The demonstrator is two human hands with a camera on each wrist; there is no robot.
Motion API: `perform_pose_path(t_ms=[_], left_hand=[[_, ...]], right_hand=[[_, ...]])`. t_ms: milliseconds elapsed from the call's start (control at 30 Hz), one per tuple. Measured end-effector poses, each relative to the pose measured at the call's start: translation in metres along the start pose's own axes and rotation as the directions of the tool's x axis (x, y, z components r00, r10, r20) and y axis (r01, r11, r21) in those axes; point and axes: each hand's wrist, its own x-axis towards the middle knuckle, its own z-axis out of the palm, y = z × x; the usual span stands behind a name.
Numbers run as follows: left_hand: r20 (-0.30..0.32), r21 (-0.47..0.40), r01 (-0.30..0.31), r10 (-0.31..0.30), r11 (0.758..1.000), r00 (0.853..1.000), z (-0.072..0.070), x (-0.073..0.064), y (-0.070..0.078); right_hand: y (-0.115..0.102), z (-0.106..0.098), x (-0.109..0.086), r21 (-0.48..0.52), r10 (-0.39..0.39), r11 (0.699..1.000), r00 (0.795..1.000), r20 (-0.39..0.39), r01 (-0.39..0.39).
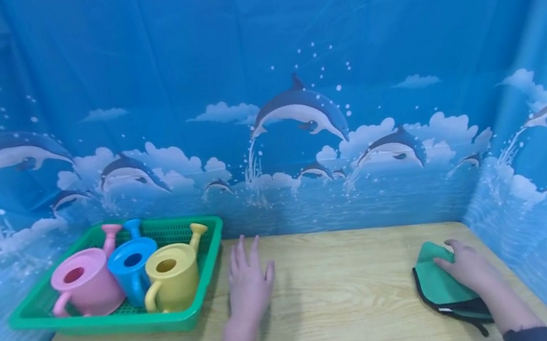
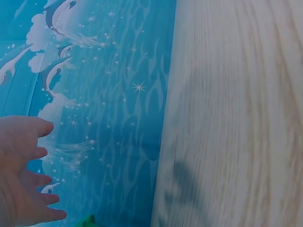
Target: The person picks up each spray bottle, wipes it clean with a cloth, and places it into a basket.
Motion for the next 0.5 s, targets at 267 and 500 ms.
perform_pose_path(t_ms=[267,500], left_hand=[[0.013,-0.007,-0.034,0.034,0.999,0.999,0.0,-0.007,0.005],[0.075,-0.023,-0.014,0.016,1.0,0.997,0.0,-0.013,0.009]], right_hand=[[-0.011,0.0,-0.001,-0.046,0.063,0.997,0.996,0.061,-0.06],[-0.002,-0.011,0.0,-0.039,0.096,0.995,0.995,0.025,-0.095]])
